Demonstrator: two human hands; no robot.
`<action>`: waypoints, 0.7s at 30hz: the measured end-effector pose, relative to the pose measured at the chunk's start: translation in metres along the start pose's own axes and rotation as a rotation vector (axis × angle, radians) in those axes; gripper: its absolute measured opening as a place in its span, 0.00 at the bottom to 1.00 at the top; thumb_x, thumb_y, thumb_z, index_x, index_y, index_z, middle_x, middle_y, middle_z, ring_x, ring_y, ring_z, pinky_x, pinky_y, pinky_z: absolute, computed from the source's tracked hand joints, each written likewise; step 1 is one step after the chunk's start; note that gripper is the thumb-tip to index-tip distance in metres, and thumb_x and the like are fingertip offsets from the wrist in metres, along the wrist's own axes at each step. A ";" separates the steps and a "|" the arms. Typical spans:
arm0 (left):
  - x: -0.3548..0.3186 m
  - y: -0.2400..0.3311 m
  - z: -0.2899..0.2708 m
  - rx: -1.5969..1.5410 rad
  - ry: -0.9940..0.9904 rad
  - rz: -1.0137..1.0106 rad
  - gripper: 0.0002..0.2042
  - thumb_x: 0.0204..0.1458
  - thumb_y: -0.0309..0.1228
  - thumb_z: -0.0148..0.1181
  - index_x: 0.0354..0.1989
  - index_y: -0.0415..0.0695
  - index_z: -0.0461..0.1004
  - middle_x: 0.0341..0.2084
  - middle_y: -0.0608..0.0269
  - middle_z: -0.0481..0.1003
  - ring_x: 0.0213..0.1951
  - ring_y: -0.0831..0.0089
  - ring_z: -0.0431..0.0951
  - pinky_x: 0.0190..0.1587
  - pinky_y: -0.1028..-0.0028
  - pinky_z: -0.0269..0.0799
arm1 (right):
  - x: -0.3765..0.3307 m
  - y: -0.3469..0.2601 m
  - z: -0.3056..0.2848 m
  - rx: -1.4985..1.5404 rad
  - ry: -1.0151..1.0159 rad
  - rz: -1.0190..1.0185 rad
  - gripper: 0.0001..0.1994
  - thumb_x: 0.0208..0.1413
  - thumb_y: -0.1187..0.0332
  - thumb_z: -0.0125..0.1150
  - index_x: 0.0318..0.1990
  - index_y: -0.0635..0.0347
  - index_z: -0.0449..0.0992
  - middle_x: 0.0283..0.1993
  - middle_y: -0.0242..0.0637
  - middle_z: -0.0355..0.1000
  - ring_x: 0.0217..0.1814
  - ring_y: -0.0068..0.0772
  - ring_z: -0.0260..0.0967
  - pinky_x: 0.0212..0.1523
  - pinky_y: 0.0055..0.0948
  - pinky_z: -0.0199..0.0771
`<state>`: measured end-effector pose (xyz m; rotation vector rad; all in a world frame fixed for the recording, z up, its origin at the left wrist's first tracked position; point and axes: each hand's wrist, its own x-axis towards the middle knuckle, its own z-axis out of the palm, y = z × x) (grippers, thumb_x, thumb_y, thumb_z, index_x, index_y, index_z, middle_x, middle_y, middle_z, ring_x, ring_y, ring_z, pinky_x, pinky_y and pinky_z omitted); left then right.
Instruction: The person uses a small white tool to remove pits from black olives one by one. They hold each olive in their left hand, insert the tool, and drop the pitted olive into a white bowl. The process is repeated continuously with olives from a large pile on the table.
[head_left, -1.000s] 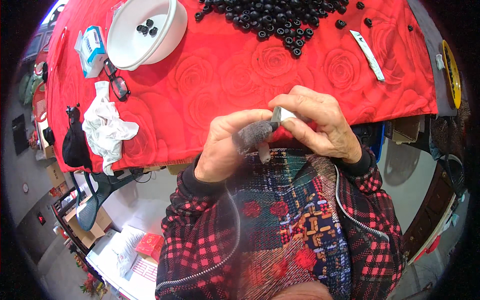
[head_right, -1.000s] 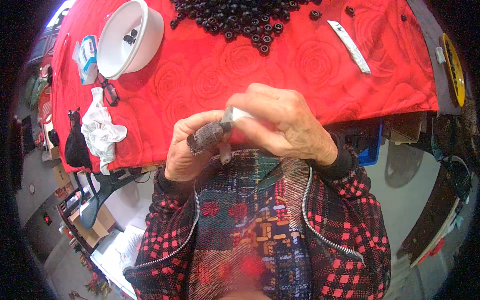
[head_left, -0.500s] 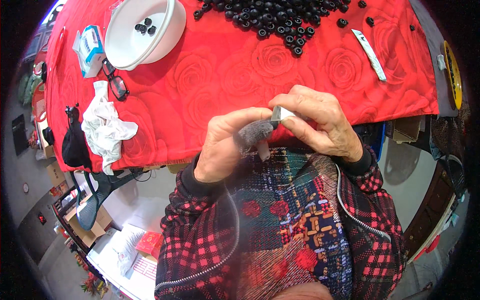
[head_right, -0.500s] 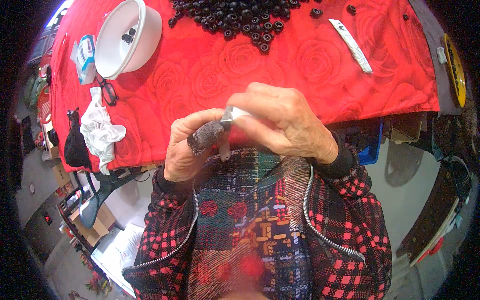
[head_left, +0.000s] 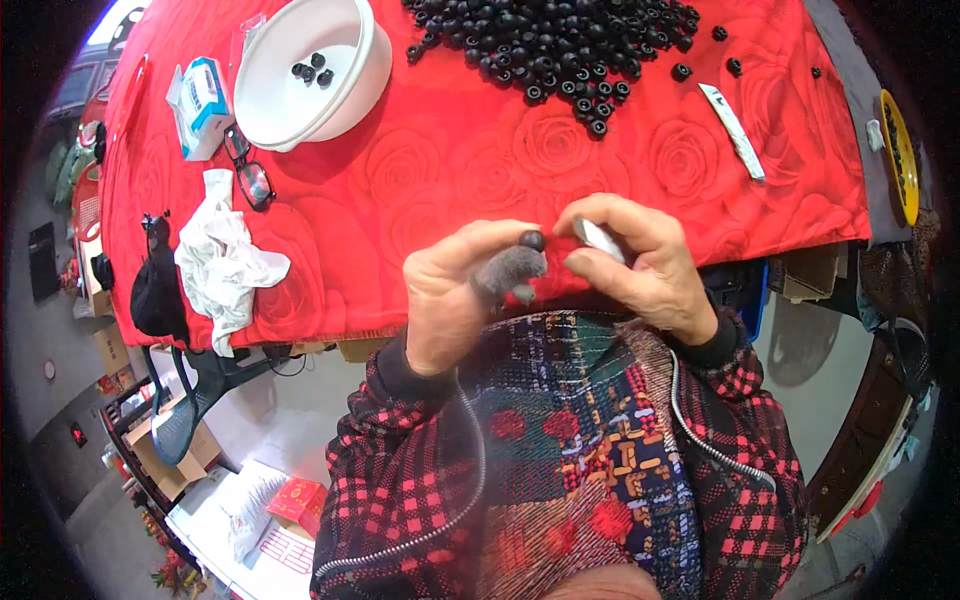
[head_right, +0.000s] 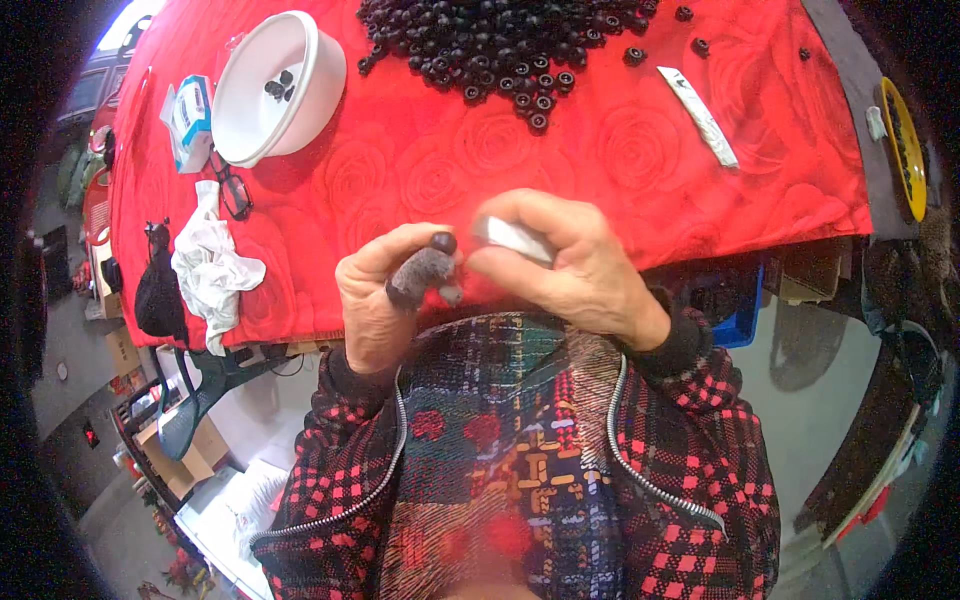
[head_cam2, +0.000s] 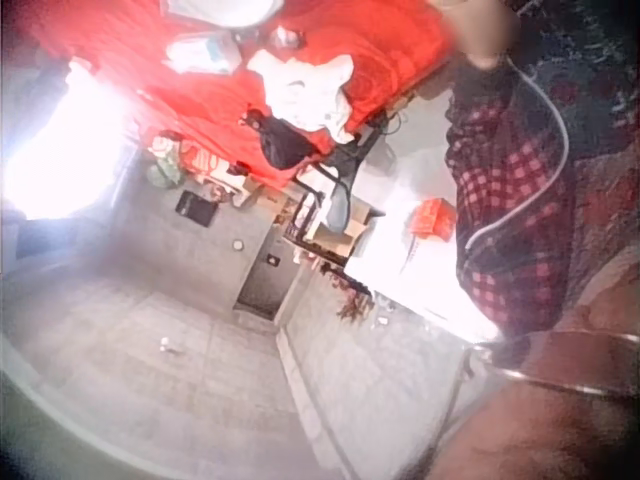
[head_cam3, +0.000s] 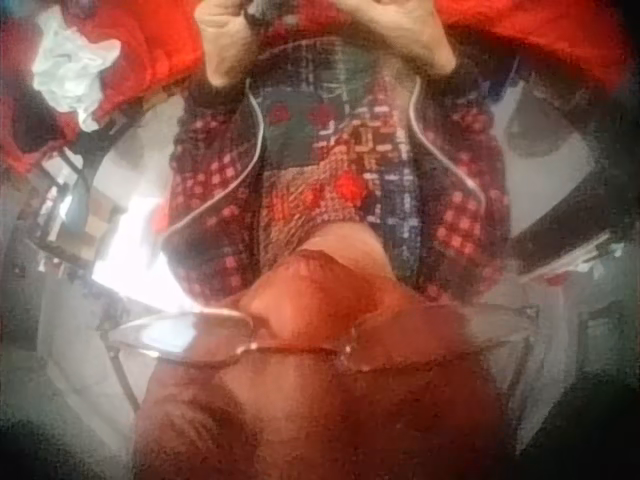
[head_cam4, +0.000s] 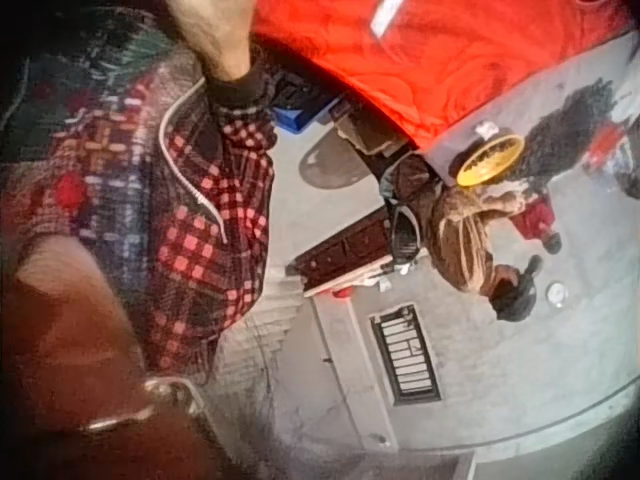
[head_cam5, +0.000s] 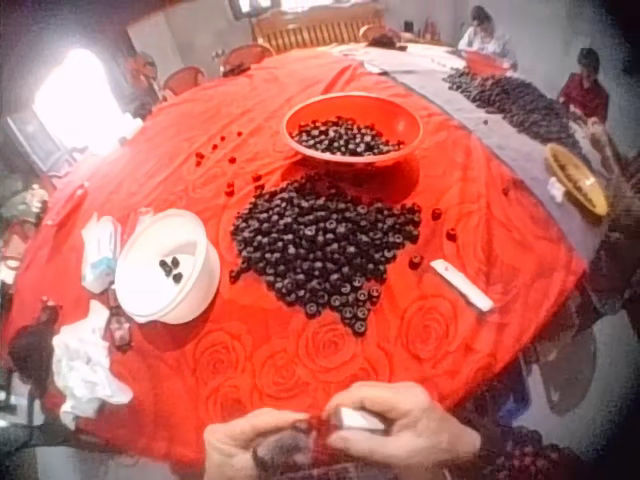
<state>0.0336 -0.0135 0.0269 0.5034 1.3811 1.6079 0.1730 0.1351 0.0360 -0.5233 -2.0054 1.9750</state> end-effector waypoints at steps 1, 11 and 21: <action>-0.001 -0.001 -0.002 0.083 -0.014 0.039 0.12 0.49 0.17 0.61 0.43 0.38 0.77 0.37 0.60 0.77 0.35 0.74 0.79 0.34 0.77 0.76 | 0.000 -0.001 0.005 0.086 0.007 0.037 0.11 0.51 0.72 0.65 0.41 0.64 0.74 0.33 0.30 0.71 0.35 0.17 0.67 0.34 0.21 0.68; -0.008 -0.007 -0.001 0.148 -0.004 0.229 0.12 0.47 0.17 0.62 0.42 0.37 0.76 0.32 0.60 0.77 0.35 0.72 0.78 0.35 0.76 0.75 | -0.002 0.000 0.031 -0.053 0.120 -0.067 0.12 0.48 0.74 0.66 0.40 0.65 0.74 0.32 0.34 0.73 0.33 0.22 0.71 0.32 0.24 0.70; -0.013 0.001 -0.016 -0.289 -0.350 -0.336 0.08 0.53 0.20 0.56 0.42 0.37 0.74 0.31 0.63 0.77 0.31 0.81 0.77 0.32 0.81 0.72 | -0.007 0.005 0.022 -0.390 0.014 -0.584 0.18 0.38 0.75 0.66 0.41 0.64 0.75 0.26 0.40 0.69 0.25 0.40 0.70 0.24 0.34 0.67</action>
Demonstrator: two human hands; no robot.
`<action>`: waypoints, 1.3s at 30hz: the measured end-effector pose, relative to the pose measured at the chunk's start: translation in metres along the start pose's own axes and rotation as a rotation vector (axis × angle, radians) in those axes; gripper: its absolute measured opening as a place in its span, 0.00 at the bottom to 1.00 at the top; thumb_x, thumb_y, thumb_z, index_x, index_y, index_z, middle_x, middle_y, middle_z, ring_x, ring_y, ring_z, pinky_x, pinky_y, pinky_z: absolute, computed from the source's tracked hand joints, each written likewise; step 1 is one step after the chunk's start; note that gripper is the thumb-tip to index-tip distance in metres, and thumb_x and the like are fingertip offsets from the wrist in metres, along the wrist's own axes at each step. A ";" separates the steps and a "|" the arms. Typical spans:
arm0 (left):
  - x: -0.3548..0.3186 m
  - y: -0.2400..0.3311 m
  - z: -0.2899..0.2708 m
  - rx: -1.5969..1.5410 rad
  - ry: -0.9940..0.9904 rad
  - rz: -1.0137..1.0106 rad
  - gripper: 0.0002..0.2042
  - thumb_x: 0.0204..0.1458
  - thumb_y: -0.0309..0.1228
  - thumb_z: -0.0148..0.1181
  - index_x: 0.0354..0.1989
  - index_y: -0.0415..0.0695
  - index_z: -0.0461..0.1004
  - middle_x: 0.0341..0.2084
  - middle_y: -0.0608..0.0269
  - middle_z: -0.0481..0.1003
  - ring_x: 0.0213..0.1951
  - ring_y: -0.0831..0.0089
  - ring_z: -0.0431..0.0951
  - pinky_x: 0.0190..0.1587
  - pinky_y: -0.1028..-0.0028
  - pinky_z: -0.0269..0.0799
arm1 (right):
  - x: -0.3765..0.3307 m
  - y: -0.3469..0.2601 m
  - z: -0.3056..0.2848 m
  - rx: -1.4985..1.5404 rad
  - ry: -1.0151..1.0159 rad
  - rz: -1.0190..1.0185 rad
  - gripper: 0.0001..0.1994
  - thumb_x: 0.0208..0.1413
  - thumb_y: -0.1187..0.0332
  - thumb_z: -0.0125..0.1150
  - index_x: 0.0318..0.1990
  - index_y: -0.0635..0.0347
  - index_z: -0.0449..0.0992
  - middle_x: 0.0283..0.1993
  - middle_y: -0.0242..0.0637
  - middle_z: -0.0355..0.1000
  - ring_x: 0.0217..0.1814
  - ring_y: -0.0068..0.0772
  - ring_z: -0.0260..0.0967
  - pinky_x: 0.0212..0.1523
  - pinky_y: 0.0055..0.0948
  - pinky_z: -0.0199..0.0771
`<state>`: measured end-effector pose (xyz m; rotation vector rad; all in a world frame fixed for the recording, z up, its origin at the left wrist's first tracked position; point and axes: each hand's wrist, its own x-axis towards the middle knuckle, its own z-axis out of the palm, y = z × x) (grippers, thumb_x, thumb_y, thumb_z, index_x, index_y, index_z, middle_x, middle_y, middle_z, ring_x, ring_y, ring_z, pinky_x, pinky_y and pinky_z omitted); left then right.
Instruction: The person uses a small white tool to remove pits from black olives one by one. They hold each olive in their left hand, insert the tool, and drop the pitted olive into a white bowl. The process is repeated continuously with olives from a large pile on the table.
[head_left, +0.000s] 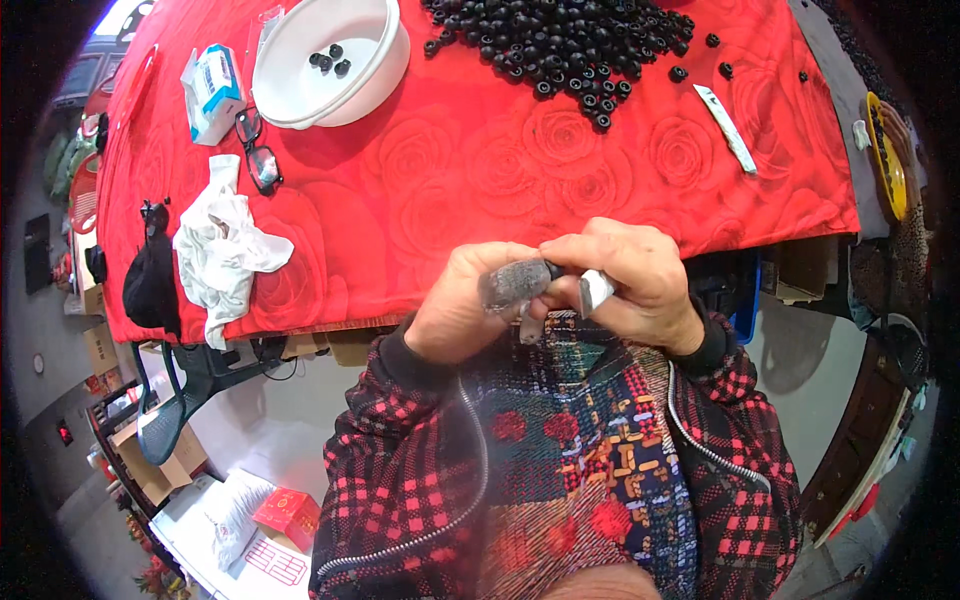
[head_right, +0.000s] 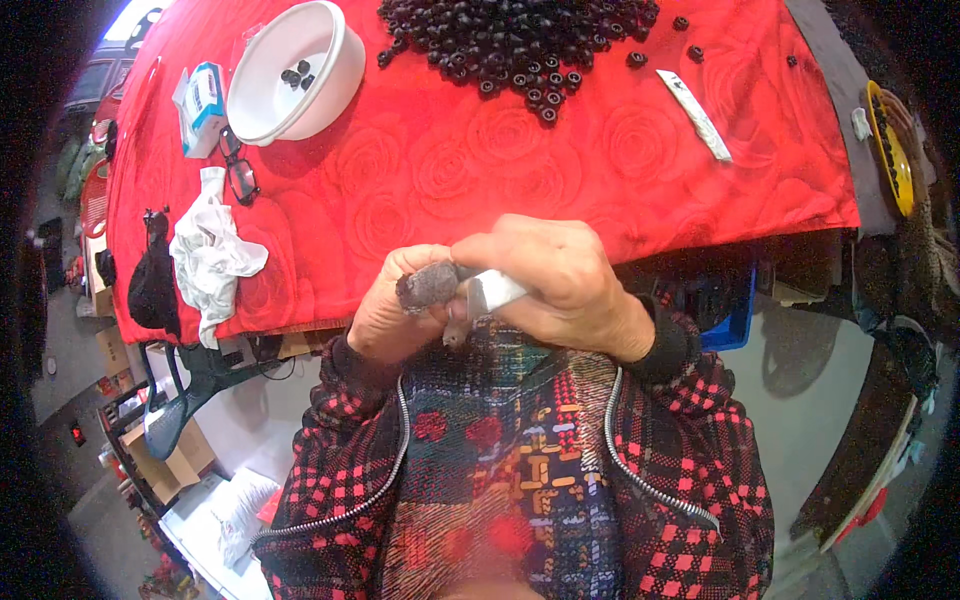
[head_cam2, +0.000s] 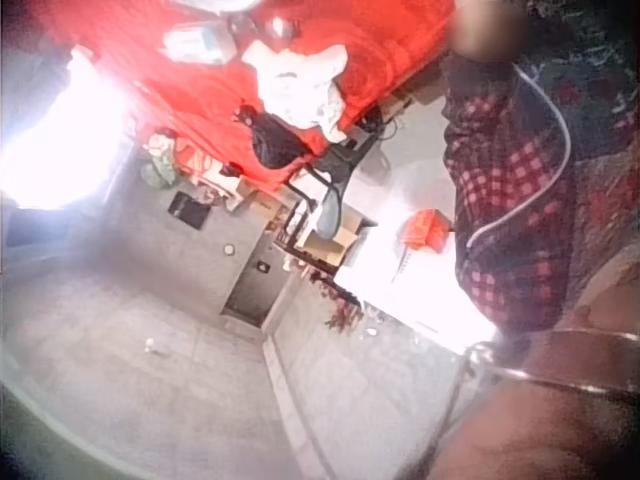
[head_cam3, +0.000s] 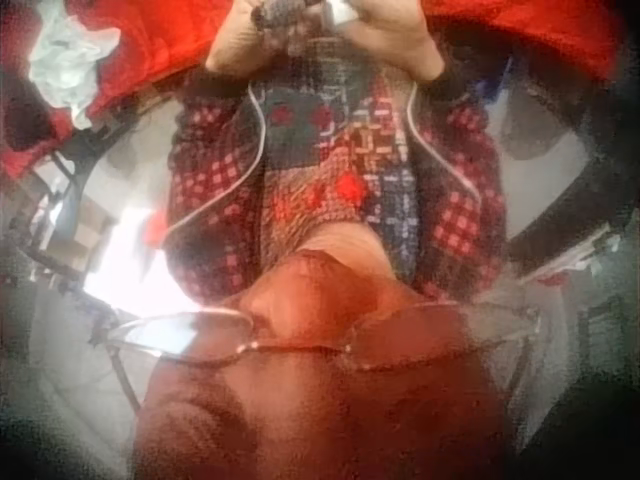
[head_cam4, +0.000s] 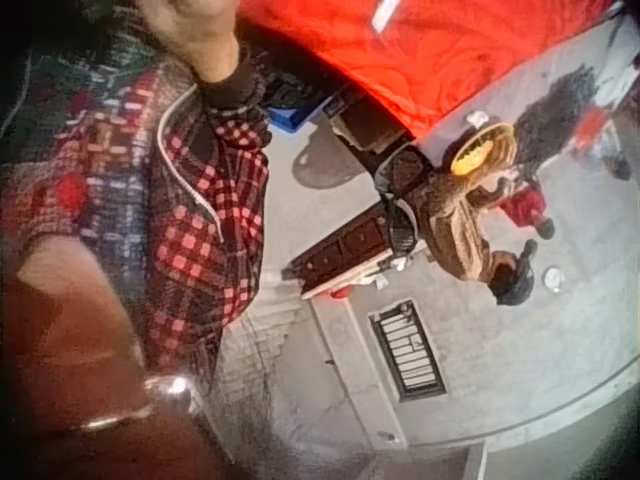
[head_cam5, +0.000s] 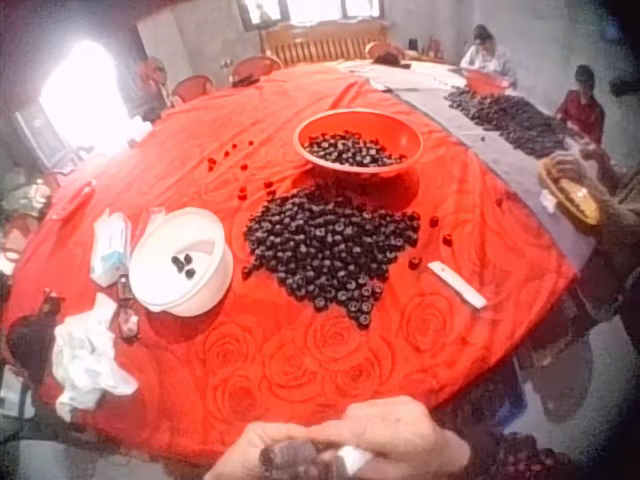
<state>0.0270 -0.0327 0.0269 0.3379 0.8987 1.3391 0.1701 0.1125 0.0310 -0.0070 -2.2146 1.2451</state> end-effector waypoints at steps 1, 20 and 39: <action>0.001 0.000 0.007 -0.036 0.022 0.021 0.08 0.54 0.26 0.57 0.41 0.38 0.73 0.29 0.63 0.77 0.29 0.80 0.76 0.29 0.81 0.72 | -0.002 0.000 0.003 -0.040 0.057 -0.018 0.18 0.38 0.75 0.66 0.42 0.64 0.75 0.25 0.40 0.69 0.24 0.40 0.69 0.23 0.34 0.66; 0.004 -0.013 0.015 -0.011 0.117 0.228 0.11 0.55 0.21 0.55 0.47 0.36 0.73 0.35 0.62 0.77 0.35 0.77 0.77 0.38 0.78 0.74 | -0.001 0.002 0.013 -0.212 0.250 -0.243 0.21 0.37 0.73 0.69 0.44 0.67 0.76 0.23 0.32 0.68 0.18 0.28 0.62 0.18 0.29 0.54; 0.004 0.057 -0.002 0.526 0.636 0.783 0.09 0.53 0.18 0.55 0.41 0.39 0.77 0.26 0.64 0.77 0.26 0.82 0.74 0.25 0.83 0.67 | -0.009 0.029 -0.007 -0.519 0.241 -0.108 0.17 0.38 0.75 0.65 0.40 0.63 0.73 0.23 0.36 0.64 0.21 0.36 0.63 0.21 0.35 0.59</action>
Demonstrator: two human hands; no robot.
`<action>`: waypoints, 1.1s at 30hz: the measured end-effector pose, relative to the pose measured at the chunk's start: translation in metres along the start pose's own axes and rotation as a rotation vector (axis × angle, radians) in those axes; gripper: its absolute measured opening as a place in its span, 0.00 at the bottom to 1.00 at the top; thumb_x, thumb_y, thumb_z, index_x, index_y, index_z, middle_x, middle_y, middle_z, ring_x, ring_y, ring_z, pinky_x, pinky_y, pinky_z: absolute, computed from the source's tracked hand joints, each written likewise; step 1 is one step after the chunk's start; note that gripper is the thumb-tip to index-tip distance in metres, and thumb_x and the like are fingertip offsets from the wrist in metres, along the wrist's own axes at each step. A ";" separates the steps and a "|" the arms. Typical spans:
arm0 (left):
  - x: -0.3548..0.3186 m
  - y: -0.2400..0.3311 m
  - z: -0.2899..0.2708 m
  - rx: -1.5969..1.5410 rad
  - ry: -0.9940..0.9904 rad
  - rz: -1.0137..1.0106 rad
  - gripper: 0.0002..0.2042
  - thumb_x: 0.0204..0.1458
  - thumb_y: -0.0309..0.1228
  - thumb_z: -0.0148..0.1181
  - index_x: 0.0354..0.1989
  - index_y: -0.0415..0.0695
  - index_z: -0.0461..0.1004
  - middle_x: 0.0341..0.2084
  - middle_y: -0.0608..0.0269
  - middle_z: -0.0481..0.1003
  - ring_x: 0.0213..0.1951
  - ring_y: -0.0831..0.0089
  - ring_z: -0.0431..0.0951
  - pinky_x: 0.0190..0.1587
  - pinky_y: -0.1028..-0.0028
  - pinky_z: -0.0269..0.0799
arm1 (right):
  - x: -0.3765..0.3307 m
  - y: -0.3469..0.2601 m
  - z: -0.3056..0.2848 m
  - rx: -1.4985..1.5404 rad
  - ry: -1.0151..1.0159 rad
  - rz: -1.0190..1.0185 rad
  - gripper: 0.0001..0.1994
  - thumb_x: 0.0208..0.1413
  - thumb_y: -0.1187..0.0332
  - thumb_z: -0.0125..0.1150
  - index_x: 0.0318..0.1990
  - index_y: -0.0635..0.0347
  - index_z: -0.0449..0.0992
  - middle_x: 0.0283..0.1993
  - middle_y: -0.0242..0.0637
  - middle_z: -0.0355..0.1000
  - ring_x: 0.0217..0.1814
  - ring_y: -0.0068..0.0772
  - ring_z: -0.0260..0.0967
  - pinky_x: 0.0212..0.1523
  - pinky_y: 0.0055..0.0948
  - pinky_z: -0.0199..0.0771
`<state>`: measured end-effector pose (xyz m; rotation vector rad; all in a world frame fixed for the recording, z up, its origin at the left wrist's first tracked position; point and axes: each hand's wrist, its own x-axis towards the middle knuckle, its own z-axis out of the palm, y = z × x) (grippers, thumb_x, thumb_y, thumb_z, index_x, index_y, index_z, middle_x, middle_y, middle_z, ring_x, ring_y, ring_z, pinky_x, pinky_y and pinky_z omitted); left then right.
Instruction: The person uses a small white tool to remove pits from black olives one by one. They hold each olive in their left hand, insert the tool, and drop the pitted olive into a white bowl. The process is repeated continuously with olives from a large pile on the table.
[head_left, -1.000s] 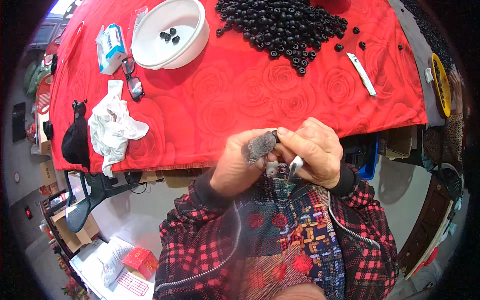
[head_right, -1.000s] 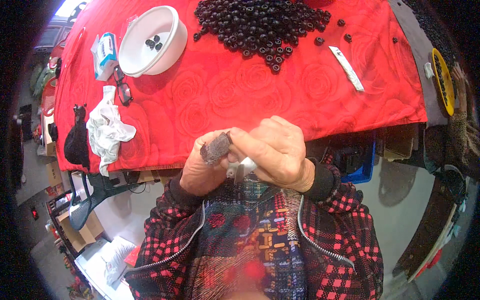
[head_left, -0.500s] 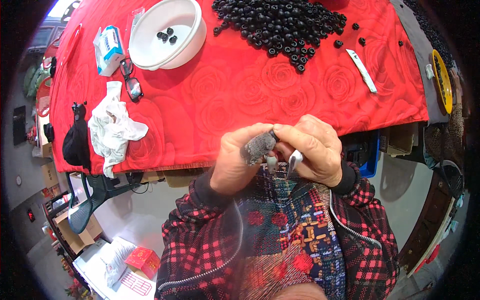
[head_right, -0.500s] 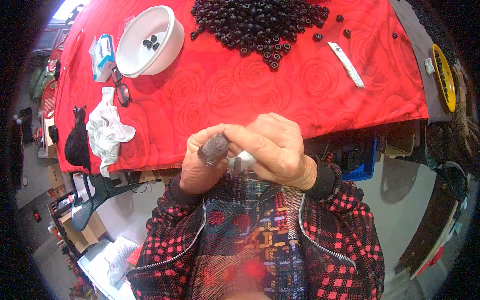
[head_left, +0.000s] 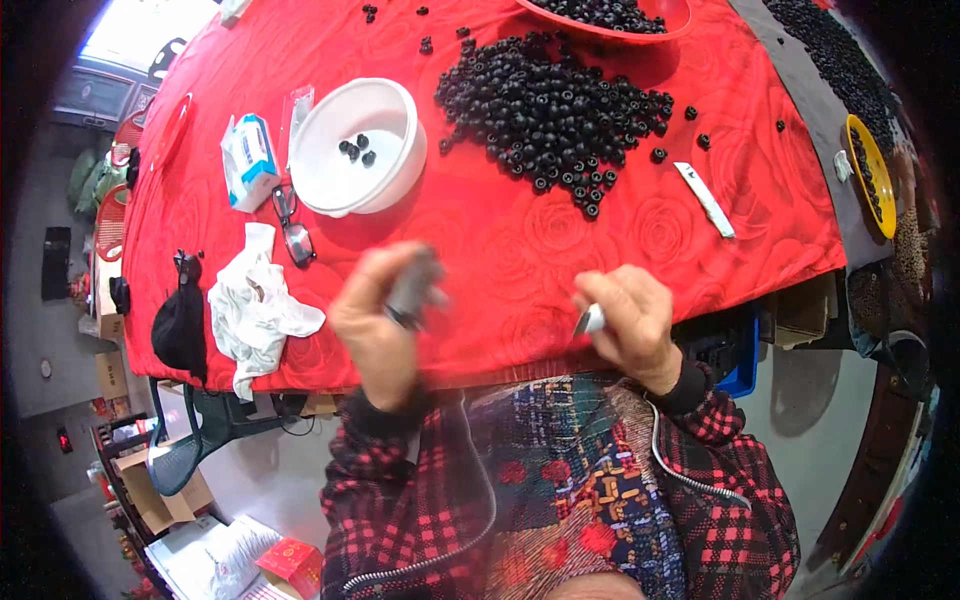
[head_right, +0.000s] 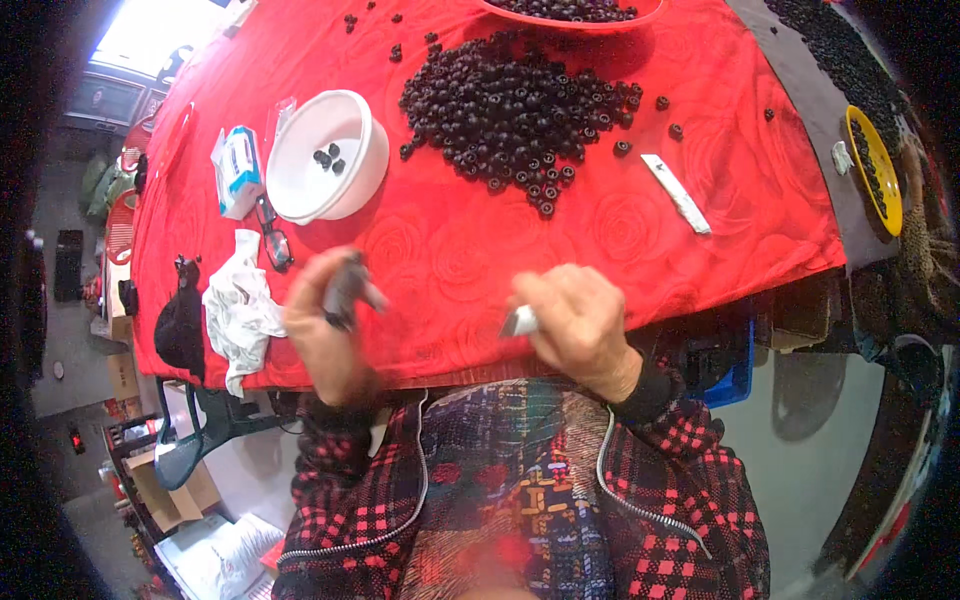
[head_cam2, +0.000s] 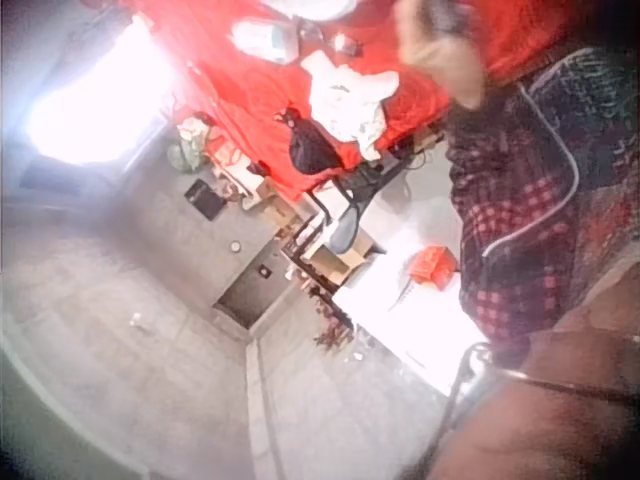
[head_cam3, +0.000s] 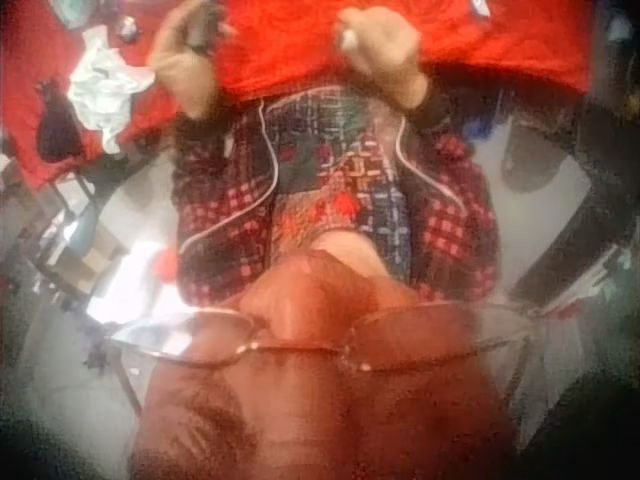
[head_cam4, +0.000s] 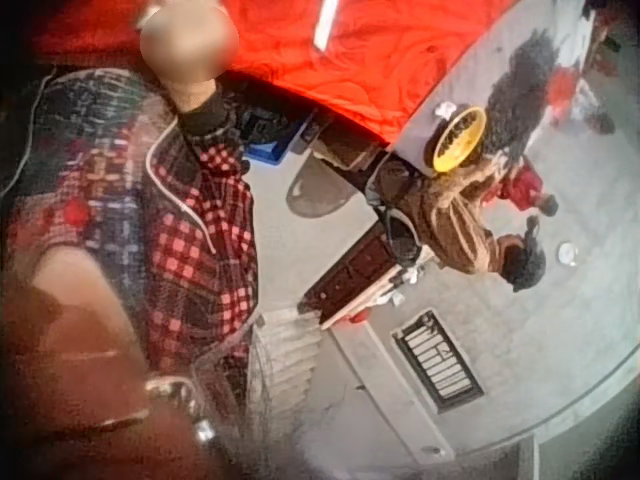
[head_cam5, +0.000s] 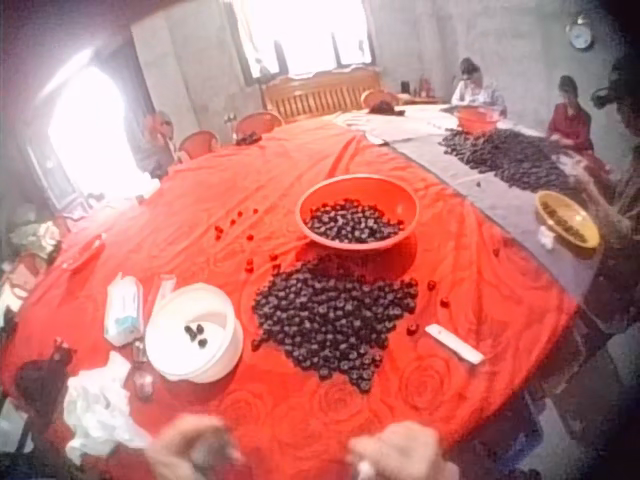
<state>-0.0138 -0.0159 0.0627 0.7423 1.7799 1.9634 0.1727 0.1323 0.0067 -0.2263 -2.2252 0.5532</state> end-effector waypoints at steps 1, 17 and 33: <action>0.016 0.003 -0.014 0.146 0.044 0.080 0.09 0.52 0.19 0.57 0.42 0.37 0.77 0.29 0.62 0.77 0.26 0.80 0.75 0.27 0.81 0.68 | 0.003 0.001 -0.002 -0.055 -0.020 0.073 0.16 0.39 0.76 0.64 0.39 0.62 0.72 0.24 0.39 0.64 0.24 0.41 0.64 0.24 0.38 0.62; 0.094 -0.026 0.017 0.881 -0.124 0.777 0.10 0.45 0.24 0.66 0.37 0.43 0.79 0.29 0.60 0.77 0.31 0.67 0.74 0.35 0.69 0.68 | -0.013 0.028 -0.006 0.007 0.163 0.203 0.11 0.43 0.79 0.64 0.36 0.63 0.73 0.25 0.40 0.67 0.23 0.42 0.66 0.25 0.36 0.66; 0.046 -0.085 0.107 0.833 -0.405 0.499 0.08 0.42 0.32 0.66 0.30 0.42 0.76 0.26 0.55 0.74 0.28 0.58 0.77 0.31 0.64 0.72 | -0.019 0.031 -0.006 0.034 0.124 0.252 0.17 0.35 0.80 0.64 0.39 0.63 0.73 0.25 0.41 0.67 0.25 0.43 0.67 0.26 0.37 0.67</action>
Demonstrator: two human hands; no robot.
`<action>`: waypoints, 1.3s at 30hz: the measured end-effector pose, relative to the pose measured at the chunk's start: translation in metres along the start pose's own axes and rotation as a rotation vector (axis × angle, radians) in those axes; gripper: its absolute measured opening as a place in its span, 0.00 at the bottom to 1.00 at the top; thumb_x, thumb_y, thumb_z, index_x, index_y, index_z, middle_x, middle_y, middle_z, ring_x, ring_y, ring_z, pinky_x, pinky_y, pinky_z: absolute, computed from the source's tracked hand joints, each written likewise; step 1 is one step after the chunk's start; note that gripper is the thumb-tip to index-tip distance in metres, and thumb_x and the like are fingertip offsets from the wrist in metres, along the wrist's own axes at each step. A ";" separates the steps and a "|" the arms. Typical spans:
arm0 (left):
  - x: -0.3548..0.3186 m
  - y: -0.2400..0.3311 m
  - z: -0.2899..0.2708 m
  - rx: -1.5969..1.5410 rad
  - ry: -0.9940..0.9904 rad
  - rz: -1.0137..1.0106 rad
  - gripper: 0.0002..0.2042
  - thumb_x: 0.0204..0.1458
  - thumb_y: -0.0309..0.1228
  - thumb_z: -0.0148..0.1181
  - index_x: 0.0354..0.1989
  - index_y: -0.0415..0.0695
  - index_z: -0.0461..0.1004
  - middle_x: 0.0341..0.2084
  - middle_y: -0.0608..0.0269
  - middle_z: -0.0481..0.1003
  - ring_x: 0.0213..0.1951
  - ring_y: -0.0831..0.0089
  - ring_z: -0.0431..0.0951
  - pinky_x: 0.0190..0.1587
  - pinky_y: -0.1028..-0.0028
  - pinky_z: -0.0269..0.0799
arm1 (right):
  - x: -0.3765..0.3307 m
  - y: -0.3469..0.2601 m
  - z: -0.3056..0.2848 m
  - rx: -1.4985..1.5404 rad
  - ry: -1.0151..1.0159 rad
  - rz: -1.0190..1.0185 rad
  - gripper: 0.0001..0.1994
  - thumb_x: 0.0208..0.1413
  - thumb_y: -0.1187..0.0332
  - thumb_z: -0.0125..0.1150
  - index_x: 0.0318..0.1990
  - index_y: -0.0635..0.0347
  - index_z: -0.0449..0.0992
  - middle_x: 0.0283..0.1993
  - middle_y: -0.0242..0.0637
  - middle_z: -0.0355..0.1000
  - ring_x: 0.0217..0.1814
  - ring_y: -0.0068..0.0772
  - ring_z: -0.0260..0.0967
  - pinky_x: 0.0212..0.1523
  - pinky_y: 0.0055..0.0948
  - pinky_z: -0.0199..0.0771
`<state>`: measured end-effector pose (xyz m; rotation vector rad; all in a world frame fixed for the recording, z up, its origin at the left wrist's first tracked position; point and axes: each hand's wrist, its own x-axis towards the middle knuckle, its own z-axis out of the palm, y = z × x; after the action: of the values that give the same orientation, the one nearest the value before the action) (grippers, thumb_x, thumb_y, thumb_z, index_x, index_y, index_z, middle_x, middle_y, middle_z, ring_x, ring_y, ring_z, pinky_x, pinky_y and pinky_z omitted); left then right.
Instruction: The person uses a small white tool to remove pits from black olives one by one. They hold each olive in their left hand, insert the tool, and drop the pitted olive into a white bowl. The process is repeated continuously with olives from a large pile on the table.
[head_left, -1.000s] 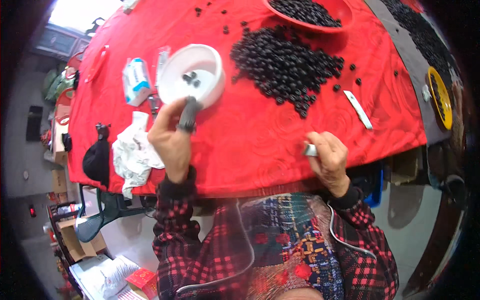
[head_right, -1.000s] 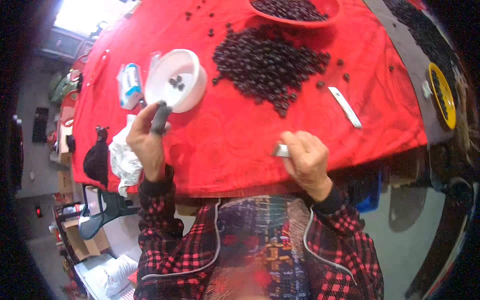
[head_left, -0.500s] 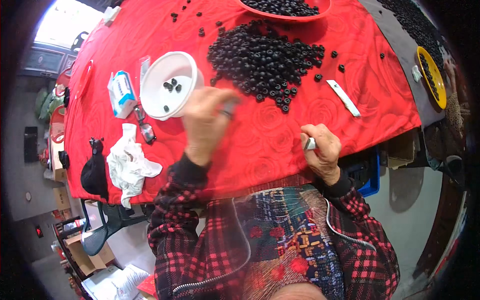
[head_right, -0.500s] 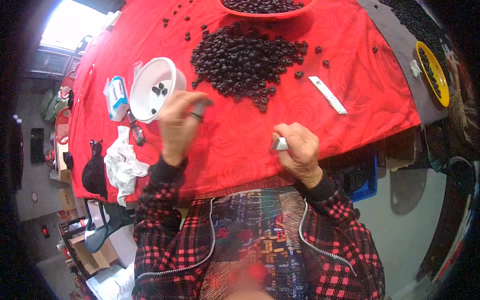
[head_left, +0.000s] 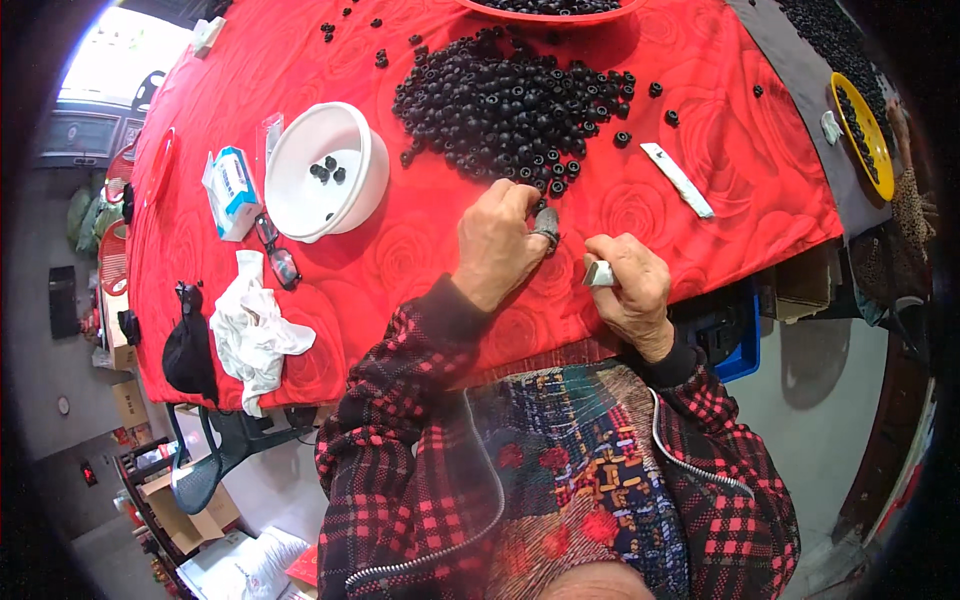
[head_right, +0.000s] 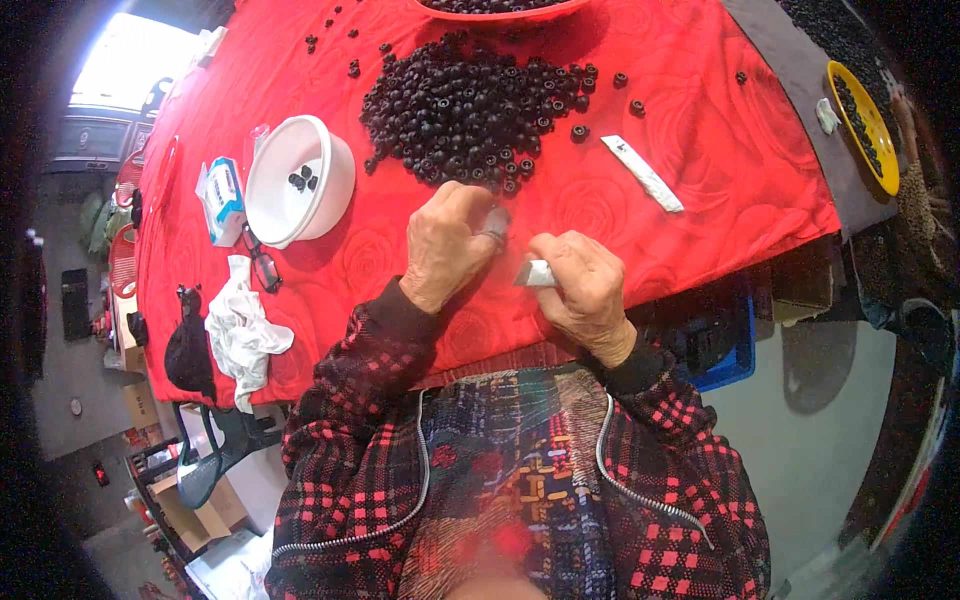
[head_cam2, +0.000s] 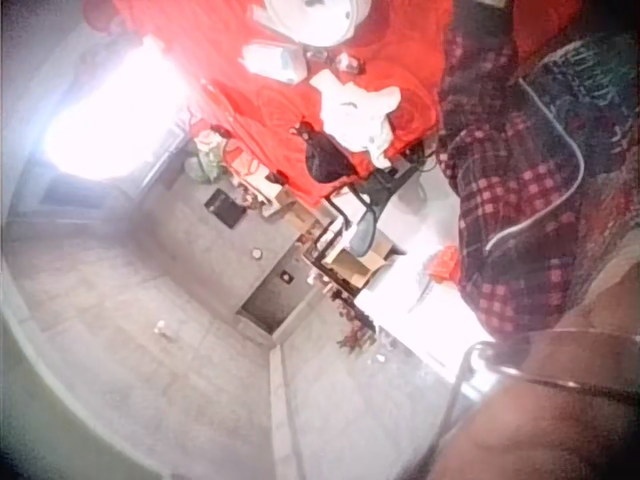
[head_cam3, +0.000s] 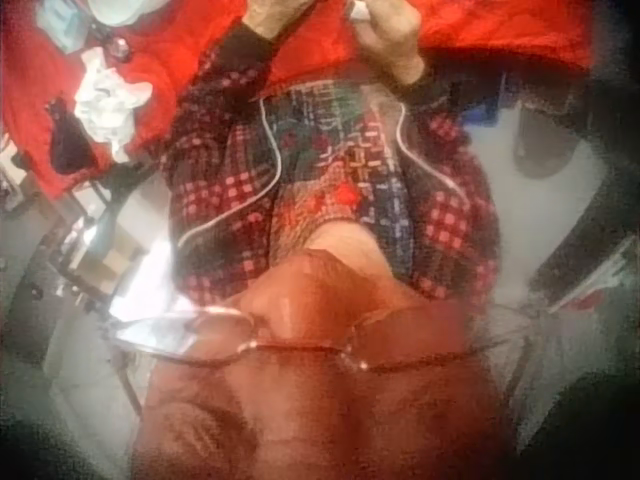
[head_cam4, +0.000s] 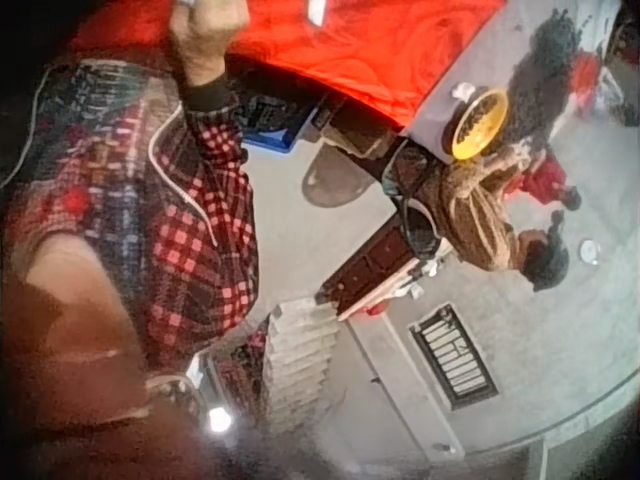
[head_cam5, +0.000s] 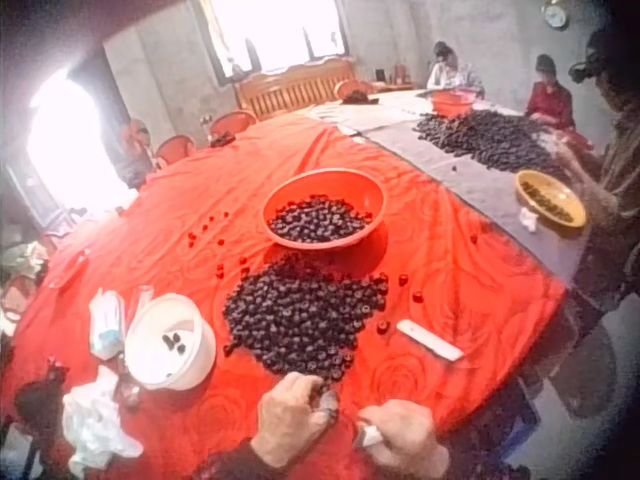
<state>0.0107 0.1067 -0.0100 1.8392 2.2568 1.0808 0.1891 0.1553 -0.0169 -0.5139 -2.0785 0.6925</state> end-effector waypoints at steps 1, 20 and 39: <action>-0.002 -0.004 -0.003 -0.061 -0.021 -0.022 0.09 0.43 0.31 0.66 0.31 0.42 0.76 0.26 0.56 0.74 0.27 0.61 0.76 0.30 0.66 0.72 | 0.001 0.000 0.000 0.002 -0.001 0.001 0.17 0.35 0.80 0.64 0.39 0.63 0.73 0.25 0.41 0.67 0.25 0.43 0.67 0.26 0.37 0.67; -0.073 0.004 -0.053 -1.632 -0.370 -0.816 0.13 0.58 0.36 0.56 0.38 0.35 0.76 0.24 0.64 0.75 0.23 0.80 0.72 0.22 0.79 0.67 | 0.010 -0.036 0.018 0.351 -0.158 0.039 0.13 0.43 0.78 0.66 0.39 0.63 0.76 0.30 0.39 0.70 0.28 0.36 0.71 0.27 0.30 0.70; -0.085 0.032 -0.081 -1.086 -0.165 -0.610 0.13 0.52 0.18 0.59 0.47 0.35 0.74 0.39 0.61 0.77 0.40 0.78 0.76 0.40 0.80 0.75 | 0.011 -0.049 0.012 0.453 -0.147 0.125 0.14 0.44 0.81 0.64 0.42 0.62 0.76 0.32 0.39 0.71 0.30 0.34 0.70 0.29 0.28 0.68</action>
<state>0.0278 -0.0052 0.0354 0.7096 1.4171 1.4692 0.1682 0.1213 0.0155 -0.3424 -1.9468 1.2673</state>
